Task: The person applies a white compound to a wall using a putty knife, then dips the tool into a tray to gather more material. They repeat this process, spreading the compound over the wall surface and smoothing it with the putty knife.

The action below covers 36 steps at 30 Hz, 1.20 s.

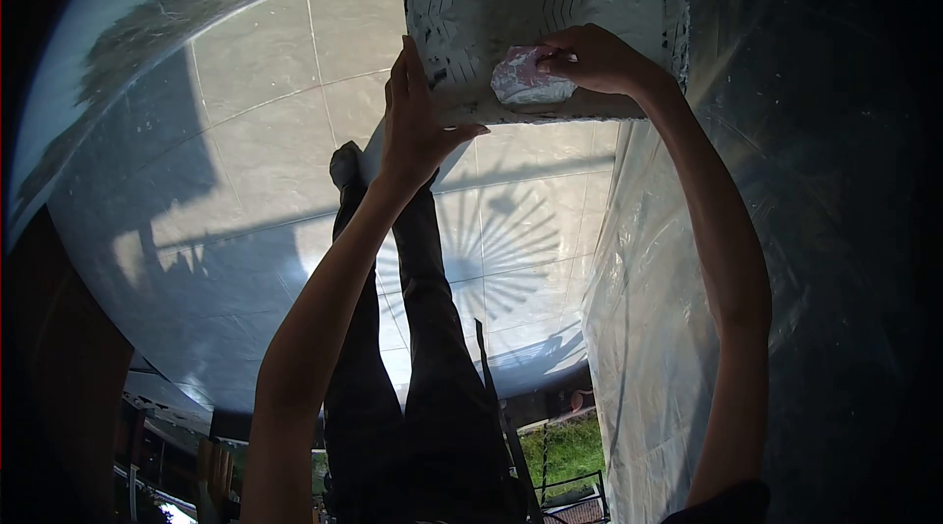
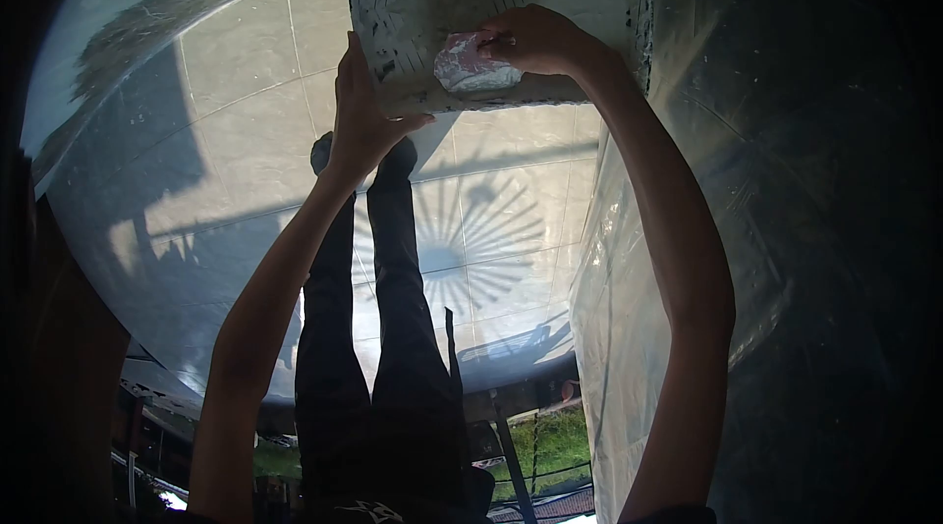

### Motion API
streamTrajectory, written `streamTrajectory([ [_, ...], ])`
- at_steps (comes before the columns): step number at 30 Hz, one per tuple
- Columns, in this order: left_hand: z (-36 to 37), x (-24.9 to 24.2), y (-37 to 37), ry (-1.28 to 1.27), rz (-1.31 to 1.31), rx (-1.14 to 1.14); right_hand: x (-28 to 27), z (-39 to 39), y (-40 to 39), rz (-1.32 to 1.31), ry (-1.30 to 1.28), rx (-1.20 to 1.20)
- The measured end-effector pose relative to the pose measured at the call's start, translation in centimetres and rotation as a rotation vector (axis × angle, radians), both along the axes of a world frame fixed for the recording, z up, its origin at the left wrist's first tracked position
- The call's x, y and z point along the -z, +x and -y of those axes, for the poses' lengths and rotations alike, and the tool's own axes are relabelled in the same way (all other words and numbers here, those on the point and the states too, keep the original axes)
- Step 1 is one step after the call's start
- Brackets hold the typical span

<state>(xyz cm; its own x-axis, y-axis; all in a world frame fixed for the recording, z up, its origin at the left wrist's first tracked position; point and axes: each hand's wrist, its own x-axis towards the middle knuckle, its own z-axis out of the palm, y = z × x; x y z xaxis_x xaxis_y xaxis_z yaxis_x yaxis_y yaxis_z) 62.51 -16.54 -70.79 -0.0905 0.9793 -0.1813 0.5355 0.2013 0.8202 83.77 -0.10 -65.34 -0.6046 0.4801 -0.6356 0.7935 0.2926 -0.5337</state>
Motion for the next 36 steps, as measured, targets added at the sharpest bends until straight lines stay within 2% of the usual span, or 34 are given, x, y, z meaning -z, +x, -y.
streamTrajectory([
  [10,0.0,0.1,-0.2,0.031,-0.005,0.013,-1.0,-2.5,-0.8,0.158,-0.295,0.004],
  [13,0.0,-0.1,-0.3,0.024,0.014,0.014,-2.5,-2.4,-0.6,0.065,-0.339,0.08],
  [15,-0.1,-0.7,-0.7,0.045,-0.016,0.024,-4.2,-2.0,-0.5,0.044,-0.404,0.256],
  [16,-0.2,-1.2,-0.9,0.053,-0.022,0.022,-4.4,-2.1,-0.2,0.038,-0.396,0.253],
  [18,-0.4,-2.4,-1.5,0.039,0.025,-0.06,-4.9,-2.0,0.3,-0.097,-0.448,0.419],
  [19,-0.6,-2.9,-2.0,0.05,0.019,-0.063,-5.5,-2.0,0.2,-0.105,-0.439,0.413],
  [21,-1.5,-4.1,-3.2,0.17,0.0,-0.098,-7.3,-1.7,-0.2,-0.27,-0.357,0.502],
  [24,-2.7,-7.4,-5.2,0.22,0.048,-0.162,-11.1,-1.7,-2.0,-0.374,-0.355,0.583],
  [29,-4.2,-13.9,-9.5,0.416,-0.041,-0.228,-19.8,-2.8,-6.1,-0.571,-0.409,0.582],
  [31,-4.8,-17.8,-12.1,0.451,-0.051,-0.255,-24.0,-2.8,-8.7,-0.695,-0.376,0.592],
  [32,-5.0,-19.8,-13.5,0.462,-0.051,-0.279,-25.8,-4.0,-9.2,-0.687,-0.418,0.507],
  [33,-5.2,-22.0,-14.9,0.476,-0.067,-0.294,-28.7,-3.5,-10.8,-0.73,-0.413,0.564],
  [36,-5.4,-28.7,-19.1,0.605,-0.112,-0.336,-34.5,-4.2,-13.7,-0.812,-0.372,0.514],
])
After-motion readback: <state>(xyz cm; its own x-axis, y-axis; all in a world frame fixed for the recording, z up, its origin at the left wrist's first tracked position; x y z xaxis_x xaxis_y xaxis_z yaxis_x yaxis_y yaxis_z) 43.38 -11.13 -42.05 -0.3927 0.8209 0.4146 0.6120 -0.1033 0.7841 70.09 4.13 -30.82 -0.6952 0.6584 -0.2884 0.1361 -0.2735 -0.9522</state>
